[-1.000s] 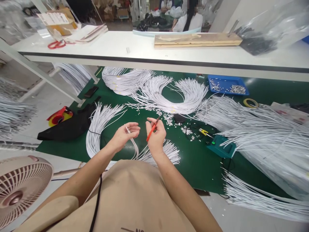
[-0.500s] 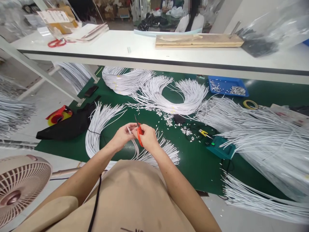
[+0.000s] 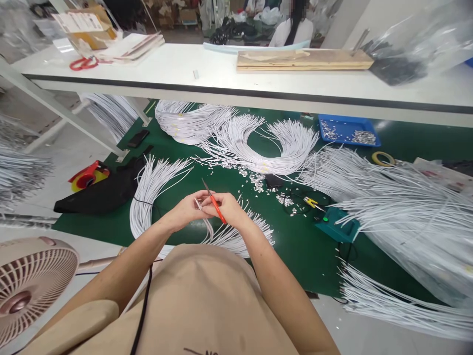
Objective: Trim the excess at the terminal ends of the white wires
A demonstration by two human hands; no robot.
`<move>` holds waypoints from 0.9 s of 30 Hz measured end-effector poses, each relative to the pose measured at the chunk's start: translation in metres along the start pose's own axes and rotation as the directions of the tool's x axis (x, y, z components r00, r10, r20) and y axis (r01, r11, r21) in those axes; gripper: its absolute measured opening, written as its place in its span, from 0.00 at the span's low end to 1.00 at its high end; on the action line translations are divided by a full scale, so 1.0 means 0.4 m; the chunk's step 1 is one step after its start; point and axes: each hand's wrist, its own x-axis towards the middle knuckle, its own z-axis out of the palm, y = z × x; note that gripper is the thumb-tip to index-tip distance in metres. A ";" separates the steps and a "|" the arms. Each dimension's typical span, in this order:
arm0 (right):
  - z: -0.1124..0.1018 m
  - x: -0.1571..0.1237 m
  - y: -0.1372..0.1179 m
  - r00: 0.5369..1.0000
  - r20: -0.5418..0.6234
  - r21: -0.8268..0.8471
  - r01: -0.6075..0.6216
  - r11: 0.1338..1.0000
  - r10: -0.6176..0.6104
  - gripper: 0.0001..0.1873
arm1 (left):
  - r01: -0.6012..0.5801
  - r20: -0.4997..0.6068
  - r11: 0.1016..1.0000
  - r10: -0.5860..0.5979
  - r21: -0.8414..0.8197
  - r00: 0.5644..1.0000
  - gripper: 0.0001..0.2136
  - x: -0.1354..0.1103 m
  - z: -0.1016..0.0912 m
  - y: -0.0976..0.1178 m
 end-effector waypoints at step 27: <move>0.022 -0.028 0.022 0.930 -0.360 0.170 -0.010 0.985 0.071 0.14 | -0.068 -0.217 0.989 0.038 -0.131 0.976 0.22 -0.019 0.033 -0.028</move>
